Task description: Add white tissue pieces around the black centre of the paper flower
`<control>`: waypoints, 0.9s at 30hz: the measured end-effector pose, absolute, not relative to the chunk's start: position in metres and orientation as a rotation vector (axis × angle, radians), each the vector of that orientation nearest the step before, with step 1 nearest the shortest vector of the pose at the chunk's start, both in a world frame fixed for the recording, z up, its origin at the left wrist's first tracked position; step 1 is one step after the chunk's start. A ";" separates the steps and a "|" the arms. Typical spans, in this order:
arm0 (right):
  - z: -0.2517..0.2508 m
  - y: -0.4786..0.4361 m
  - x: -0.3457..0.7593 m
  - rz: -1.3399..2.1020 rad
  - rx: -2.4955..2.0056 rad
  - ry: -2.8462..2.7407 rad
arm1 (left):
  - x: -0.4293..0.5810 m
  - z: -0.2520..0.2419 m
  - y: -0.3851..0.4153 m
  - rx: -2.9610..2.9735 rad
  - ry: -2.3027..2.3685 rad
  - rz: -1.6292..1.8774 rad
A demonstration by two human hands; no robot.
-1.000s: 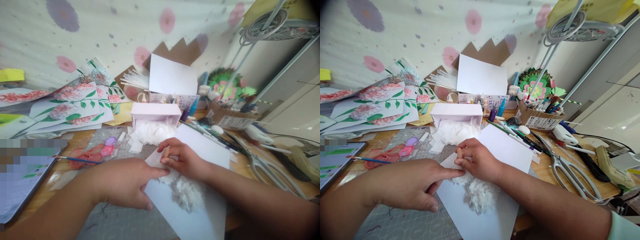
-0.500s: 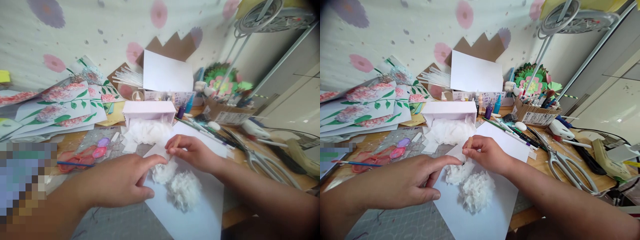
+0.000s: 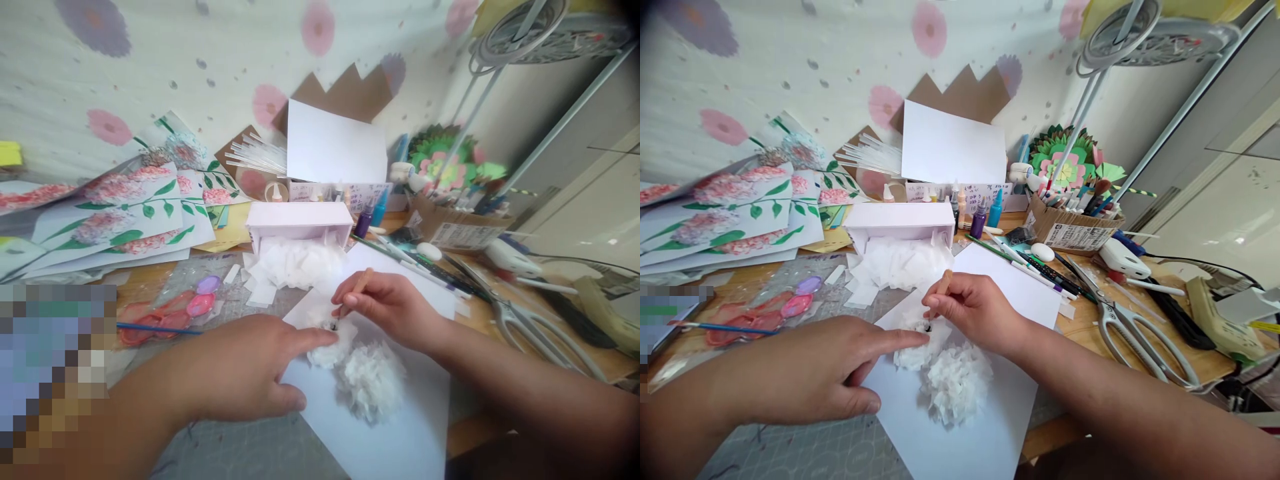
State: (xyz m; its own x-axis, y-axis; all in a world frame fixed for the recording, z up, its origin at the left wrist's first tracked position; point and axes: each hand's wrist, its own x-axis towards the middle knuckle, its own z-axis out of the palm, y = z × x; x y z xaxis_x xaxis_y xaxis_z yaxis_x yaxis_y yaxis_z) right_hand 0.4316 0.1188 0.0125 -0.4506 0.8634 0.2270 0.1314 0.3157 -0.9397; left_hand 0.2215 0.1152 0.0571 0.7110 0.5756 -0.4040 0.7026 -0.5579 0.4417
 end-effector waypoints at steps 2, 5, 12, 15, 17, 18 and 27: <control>0.011 0.118 0.430 1.271 -0.860 -1.836 | 0.219 0.053 0.116 2.346 0.953 -0.273; 0.012 0.118 0.430 1.353 -0.844 -1.825 | 0.217 0.050 0.116 2.373 0.926 -0.236; 0.015 0.124 0.437 1.058 -0.831 -1.828 | 0.220 0.055 0.115 2.323 0.944 -0.299; 0.008 0.126 0.437 0.968 -0.864 -1.944 | 0.218 0.048 0.116 2.363 0.936 -0.257; 0.002 0.126 0.435 0.958 -0.890 -2.002 | 0.215 0.040 0.117 2.397 0.941 -0.230; -0.001 0.126 0.435 0.963 -0.892 -2.019 | 0.214 0.037 0.117 2.407 0.942 -0.227; -0.013 0.128 0.431 0.822 -0.728 -2.141 | 0.210 0.036 0.124 2.262 0.941 -0.244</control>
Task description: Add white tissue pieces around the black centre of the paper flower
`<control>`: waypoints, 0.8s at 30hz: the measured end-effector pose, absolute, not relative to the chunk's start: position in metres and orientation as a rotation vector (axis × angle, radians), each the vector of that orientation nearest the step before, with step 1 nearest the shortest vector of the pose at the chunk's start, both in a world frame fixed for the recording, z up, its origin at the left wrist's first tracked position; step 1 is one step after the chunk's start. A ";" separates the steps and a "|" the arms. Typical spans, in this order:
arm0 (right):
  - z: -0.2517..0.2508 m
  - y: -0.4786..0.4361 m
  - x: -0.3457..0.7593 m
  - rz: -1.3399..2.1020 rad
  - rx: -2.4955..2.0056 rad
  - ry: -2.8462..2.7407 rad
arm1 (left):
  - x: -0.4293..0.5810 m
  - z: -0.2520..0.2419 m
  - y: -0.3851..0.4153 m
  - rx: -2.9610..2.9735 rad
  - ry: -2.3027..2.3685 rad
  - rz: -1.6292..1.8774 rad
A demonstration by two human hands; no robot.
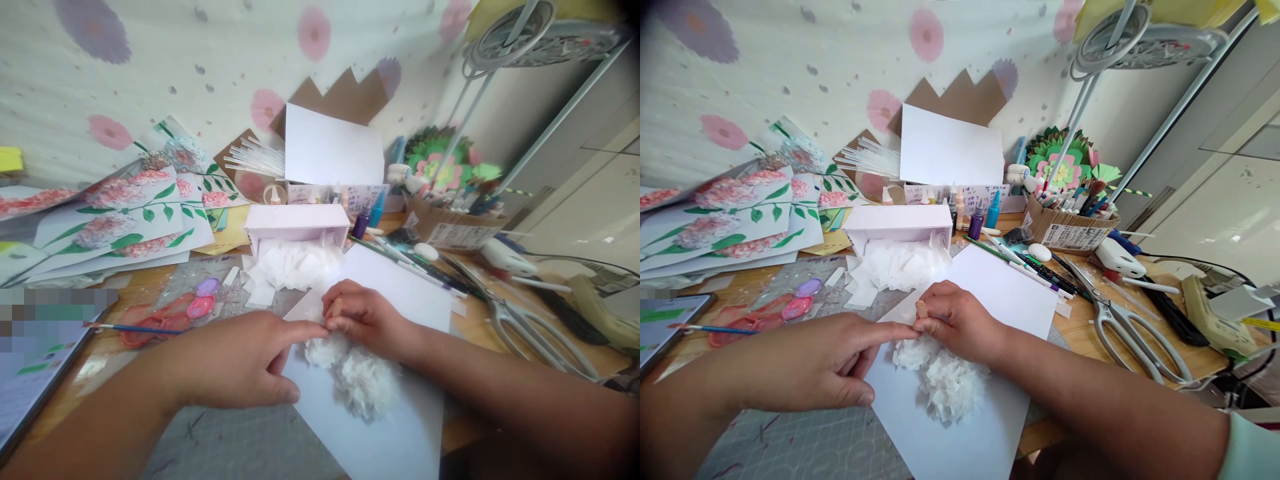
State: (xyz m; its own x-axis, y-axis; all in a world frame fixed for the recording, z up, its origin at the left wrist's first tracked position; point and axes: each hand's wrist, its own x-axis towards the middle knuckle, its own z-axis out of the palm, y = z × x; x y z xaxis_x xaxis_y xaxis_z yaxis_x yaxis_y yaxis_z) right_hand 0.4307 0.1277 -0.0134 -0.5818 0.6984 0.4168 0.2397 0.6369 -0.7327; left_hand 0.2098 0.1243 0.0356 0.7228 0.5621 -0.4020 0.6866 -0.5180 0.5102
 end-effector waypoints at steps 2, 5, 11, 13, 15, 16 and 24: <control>-0.017 0.129 0.433 0.951 -0.779 -2.009 | 0.210 0.036 0.125 2.247 0.976 -0.222; -0.021 0.131 0.437 1.125 -0.865 -1.726 | 0.210 0.036 0.124 2.250 0.997 -0.204; -0.017 0.132 0.437 1.143 -0.829 -1.612 | 0.209 0.032 0.124 2.241 1.030 -0.174; -0.014 0.132 0.437 1.153 -0.827 -1.663 | 0.209 0.031 0.125 2.244 1.036 -0.164; -0.012 0.131 0.437 1.180 -0.852 -1.711 | 0.209 0.029 0.126 2.233 1.045 -0.154; -0.012 0.131 0.438 1.196 -0.865 -1.734 | 0.209 0.028 0.126 2.227 1.051 -0.149; -0.007 0.129 0.446 1.252 -0.868 -1.856 | 0.210 0.027 0.125 2.229 1.043 -0.163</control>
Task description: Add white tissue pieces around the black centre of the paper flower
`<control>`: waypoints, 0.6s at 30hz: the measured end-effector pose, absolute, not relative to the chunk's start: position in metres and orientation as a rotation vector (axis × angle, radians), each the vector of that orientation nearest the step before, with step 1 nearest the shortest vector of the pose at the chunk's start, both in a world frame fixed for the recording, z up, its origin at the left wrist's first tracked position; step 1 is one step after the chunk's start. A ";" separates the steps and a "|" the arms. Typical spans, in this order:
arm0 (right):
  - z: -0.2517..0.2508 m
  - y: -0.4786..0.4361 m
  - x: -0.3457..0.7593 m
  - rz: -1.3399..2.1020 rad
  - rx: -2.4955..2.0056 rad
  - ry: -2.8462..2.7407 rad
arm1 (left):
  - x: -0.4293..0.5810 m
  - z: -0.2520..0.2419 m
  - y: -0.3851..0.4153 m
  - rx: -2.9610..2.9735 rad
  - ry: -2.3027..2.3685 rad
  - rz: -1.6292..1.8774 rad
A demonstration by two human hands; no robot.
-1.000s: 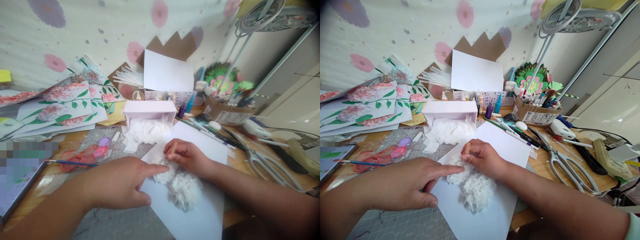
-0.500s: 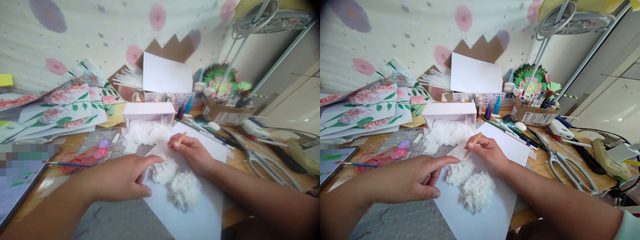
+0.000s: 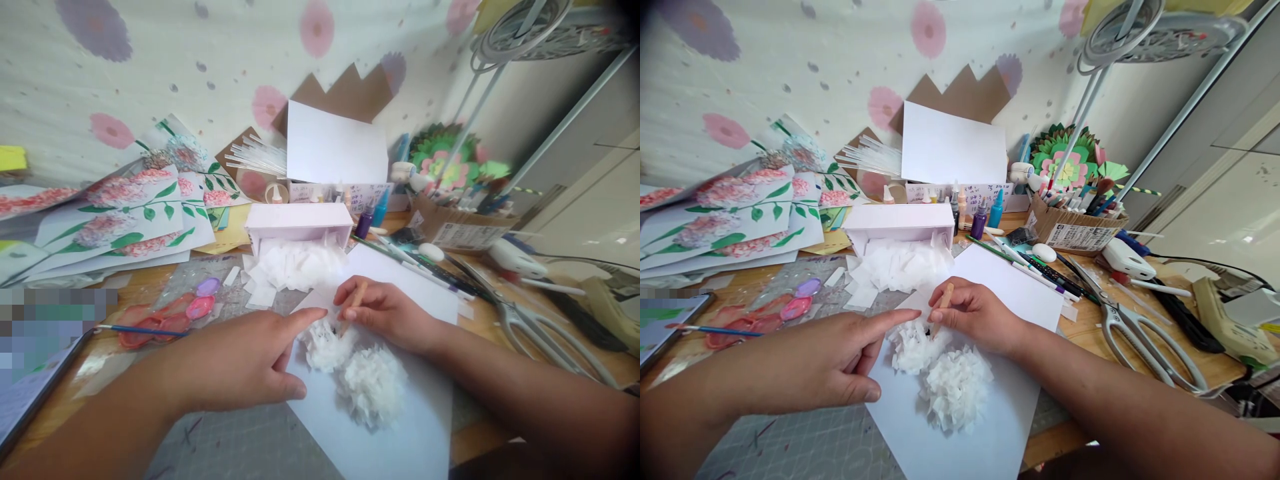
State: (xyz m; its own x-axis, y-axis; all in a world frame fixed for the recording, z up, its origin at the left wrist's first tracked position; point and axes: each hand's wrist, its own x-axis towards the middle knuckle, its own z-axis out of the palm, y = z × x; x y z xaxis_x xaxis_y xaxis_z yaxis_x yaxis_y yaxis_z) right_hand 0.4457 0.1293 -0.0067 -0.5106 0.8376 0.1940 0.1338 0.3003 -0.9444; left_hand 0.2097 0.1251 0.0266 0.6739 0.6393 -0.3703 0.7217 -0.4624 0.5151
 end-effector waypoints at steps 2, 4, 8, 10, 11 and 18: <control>-0.007 0.130 0.445 1.264 -0.856 -1.785 | 0.210 0.027 0.125 2.230 1.040 -0.159; -0.008 0.131 0.444 1.239 -0.844 -1.727 | 0.211 0.028 0.124 2.249 1.027 -0.161; -0.009 0.132 0.442 1.182 -0.834 -1.779 | 0.212 0.029 0.122 2.281 1.009 -0.179; -0.008 0.131 0.442 1.184 -0.859 -1.833 | 0.212 0.028 0.122 2.283 1.022 -0.185; -0.008 0.131 0.442 1.186 -0.876 -1.845 | 0.213 0.028 0.122 2.287 1.034 -0.186; -0.005 0.146 0.449 0.852 -1.072 -1.679 | 0.213 0.027 0.122 2.304 1.076 -0.187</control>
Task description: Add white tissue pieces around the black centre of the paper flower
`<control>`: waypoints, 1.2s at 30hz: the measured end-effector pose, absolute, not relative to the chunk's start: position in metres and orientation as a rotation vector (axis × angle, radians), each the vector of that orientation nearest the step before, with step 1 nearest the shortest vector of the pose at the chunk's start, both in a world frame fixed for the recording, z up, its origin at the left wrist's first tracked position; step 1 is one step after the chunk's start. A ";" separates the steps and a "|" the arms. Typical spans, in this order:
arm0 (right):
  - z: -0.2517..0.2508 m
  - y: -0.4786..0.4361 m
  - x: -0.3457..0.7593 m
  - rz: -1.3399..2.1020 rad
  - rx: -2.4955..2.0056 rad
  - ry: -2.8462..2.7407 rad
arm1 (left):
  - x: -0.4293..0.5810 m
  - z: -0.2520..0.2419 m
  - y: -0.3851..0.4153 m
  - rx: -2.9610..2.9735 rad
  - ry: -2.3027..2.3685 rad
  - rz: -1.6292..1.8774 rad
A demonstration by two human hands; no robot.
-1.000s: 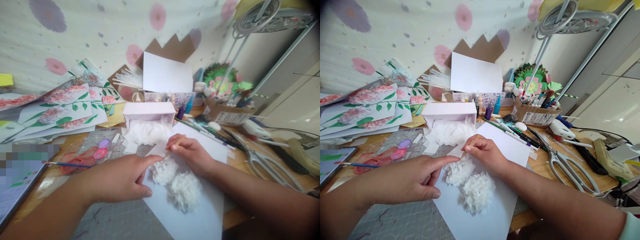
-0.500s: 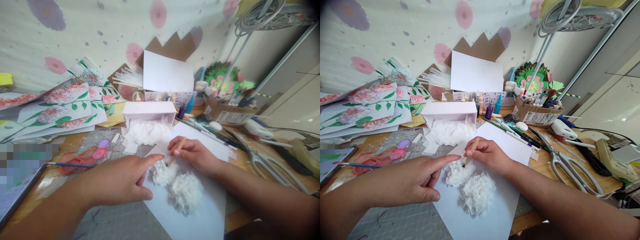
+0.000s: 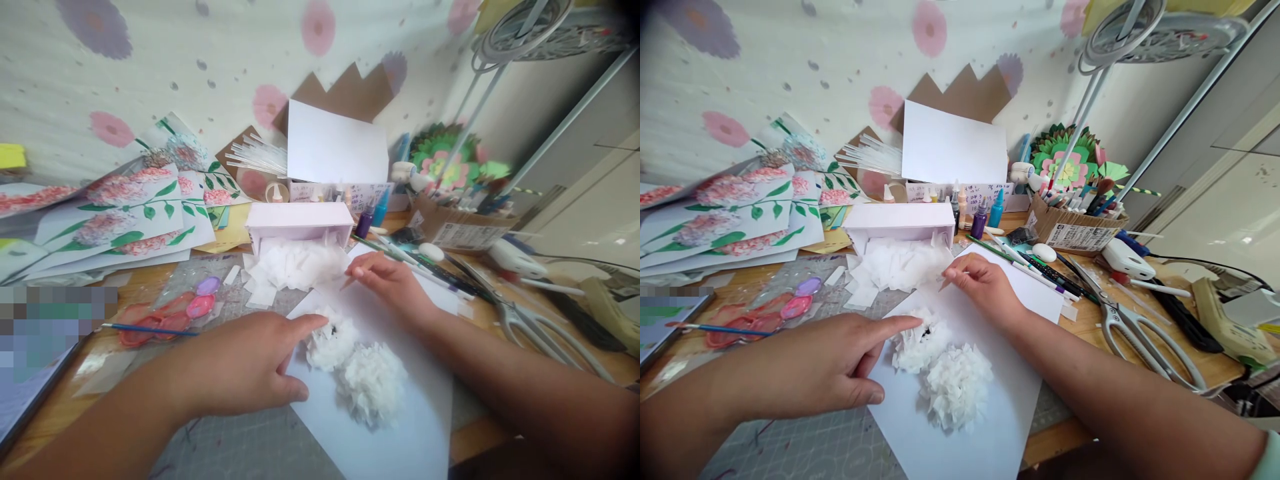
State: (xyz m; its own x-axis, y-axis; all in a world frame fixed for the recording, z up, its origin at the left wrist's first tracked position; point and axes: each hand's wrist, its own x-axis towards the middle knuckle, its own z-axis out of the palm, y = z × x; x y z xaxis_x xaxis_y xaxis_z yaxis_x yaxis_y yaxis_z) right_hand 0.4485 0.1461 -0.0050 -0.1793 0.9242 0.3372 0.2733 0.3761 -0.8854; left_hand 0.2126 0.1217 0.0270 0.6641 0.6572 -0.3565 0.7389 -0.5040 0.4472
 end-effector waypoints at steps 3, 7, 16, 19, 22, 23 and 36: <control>-0.006 0.157 0.448 0.786 -1.196 -1.532 | 0.213 0.027 0.121 2.289 1.075 -0.190; -0.007 0.163 0.437 0.943 -1.326 -1.568 | 0.214 0.027 0.121 2.281 1.059 -0.185; -0.005 0.165 0.418 0.784 -1.489 -1.711 | 0.212 0.029 0.121 2.292 1.043 -0.184; 0.008 0.157 0.424 0.948 -1.353 -1.593 | 0.212 0.029 0.121 2.291 1.039 -0.187; 0.020 0.147 0.430 1.338 -1.079 -1.473 | 0.212 0.030 0.122 2.292 1.030 -0.173; 0.022 0.144 0.431 1.432 -1.031 -1.471 | 0.213 0.030 0.123 2.284 1.016 -0.172; 0.006 0.129 0.431 1.028 -1.016 -2.048 | 0.214 0.029 0.124 2.236 1.002 -0.184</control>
